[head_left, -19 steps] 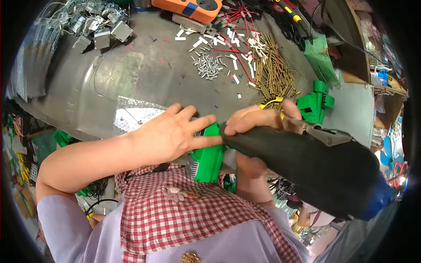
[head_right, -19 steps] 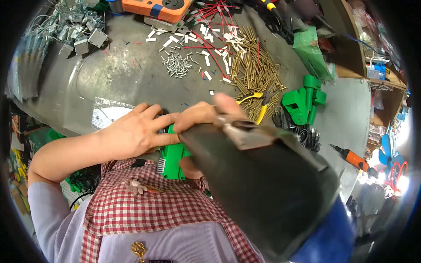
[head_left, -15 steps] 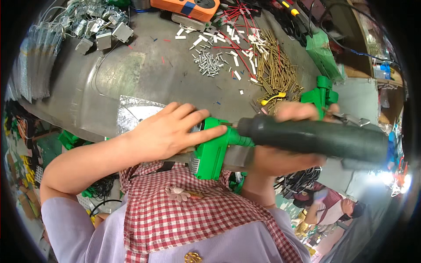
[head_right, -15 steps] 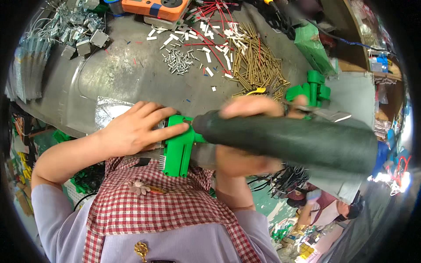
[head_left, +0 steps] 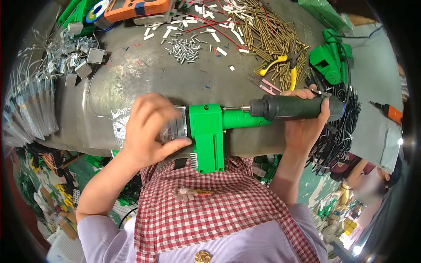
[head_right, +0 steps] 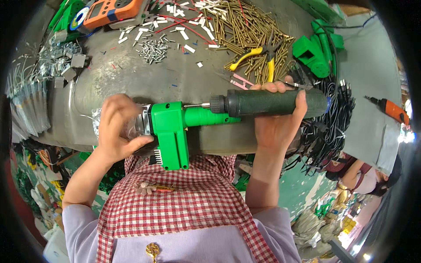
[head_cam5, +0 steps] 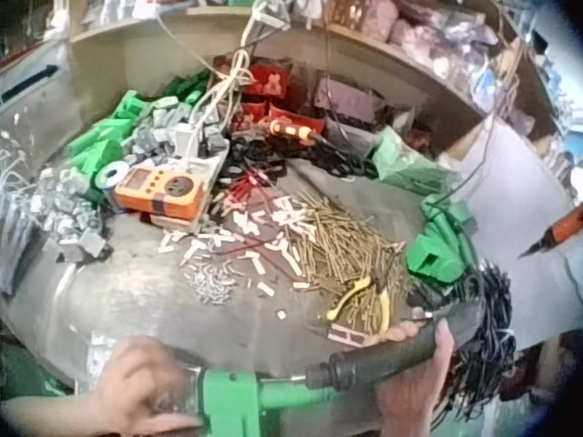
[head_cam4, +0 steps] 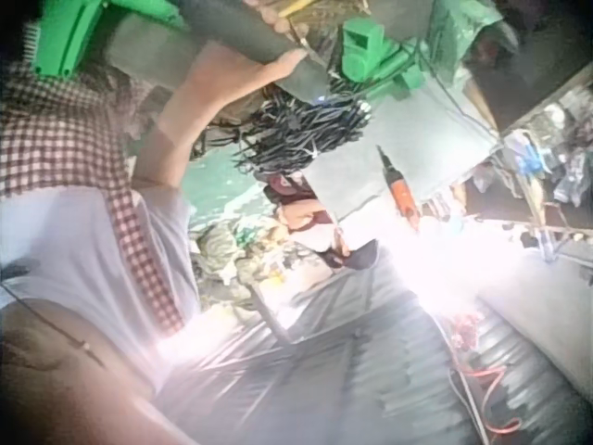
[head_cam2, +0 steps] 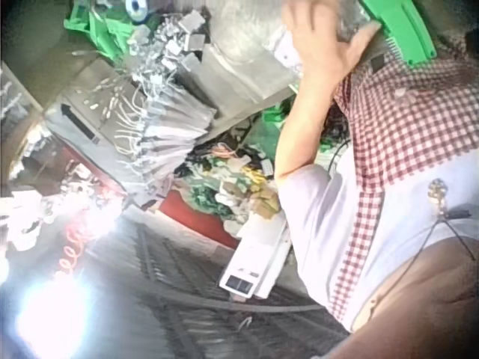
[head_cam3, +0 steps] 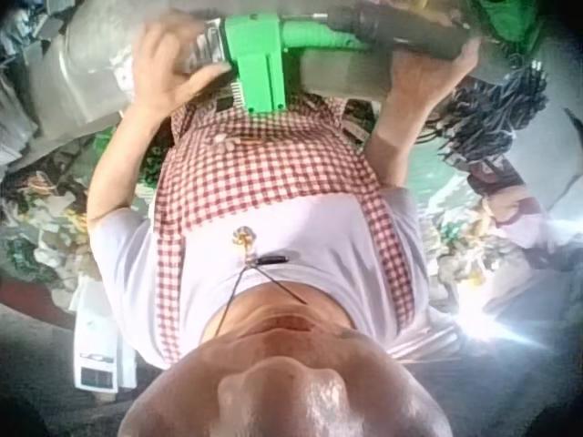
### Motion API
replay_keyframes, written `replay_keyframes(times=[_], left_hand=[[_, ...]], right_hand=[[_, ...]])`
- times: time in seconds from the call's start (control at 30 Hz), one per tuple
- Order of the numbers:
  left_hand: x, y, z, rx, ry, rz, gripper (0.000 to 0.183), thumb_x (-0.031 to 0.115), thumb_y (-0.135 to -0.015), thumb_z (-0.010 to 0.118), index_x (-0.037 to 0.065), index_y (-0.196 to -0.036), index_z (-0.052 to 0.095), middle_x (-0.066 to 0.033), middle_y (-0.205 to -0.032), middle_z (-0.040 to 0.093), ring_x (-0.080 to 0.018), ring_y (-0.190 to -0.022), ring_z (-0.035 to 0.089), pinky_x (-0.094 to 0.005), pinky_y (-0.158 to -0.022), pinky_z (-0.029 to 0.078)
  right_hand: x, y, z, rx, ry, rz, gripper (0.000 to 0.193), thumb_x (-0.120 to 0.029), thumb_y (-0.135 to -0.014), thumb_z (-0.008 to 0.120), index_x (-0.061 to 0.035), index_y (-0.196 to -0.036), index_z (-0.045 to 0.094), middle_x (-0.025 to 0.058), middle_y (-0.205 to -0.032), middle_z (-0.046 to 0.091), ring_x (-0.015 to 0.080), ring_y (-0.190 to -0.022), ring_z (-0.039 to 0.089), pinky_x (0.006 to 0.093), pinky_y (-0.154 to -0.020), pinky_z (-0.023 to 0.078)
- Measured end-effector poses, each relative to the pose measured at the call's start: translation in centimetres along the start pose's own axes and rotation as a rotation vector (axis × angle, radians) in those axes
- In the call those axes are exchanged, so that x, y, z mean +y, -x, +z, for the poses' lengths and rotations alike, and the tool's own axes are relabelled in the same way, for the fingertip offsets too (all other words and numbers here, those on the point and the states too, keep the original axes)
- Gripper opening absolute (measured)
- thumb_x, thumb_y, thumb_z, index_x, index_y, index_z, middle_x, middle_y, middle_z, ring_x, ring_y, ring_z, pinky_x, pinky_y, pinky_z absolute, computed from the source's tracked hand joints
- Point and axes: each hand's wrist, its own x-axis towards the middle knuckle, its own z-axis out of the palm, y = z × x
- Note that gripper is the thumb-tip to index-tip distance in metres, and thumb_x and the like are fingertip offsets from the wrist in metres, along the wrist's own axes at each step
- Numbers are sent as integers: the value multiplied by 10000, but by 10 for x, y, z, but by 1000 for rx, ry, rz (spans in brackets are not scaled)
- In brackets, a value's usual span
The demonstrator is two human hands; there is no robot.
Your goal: Assemble internal wiring and components into a green plastic electronic housing using an electric screwdriver.
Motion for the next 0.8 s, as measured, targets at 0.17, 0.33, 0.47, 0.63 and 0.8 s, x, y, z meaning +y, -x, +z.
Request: replay_keyframes(times=[0.17,0.33,0.47,0.63,0.8], left_hand=[[2,-6,0,-217,-119,-43,720,417,-705,739,25,-1267,521,-124,-1155,595,-322,-1018,552,-467,-943,405],[3,-1,4,-181,-26,-64,923,397,-695,745,-9,-1407,322,-77,-1252,592,-321,-1006,542,-434,-951,393],[11,-1,5,-201,-25,-178,993,348,-669,776,-12,-1434,256,-68,-1260,597,-318,-1007,536,-415,-947,389],[7,-1,8,-161,7,-177,1005,360,-666,778,-22,-1434,253,-91,-1228,615,-305,-992,541,-400,-926,397],[2,-3,8,-124,91,-148,1022,374,-642,787,-40,-1424,276,-102,-1162,647,-289,-911,555,-371,-872,413]], right_hand=[[1,-1,-1,-79,-71,45,363,-296,-900,581,-60,-1159,485,45,-921,521,194,-911,521,480,-991,365],[1,0,-2,-74,-85,60,352,-292,-906,563,-62,-1161,486,47,-916,525,197,-911,524,480,-988,368],[-4,-2,-5,-71,-35,10,343,-294,-910,552,-69,-1161,490,44,-908,530,196,-914,528,473,-981,376],[4,-4,-3,-78,-104,67,321,-285,-903,556,-79,-1142,497,35,-899,533,192,-898,533,454,-970,387],[16,-9,-5,-58,-164,43,305,-266,-870,584,-88,-1105,504,20,-880,530,169,-862,534,433,-964,382]])
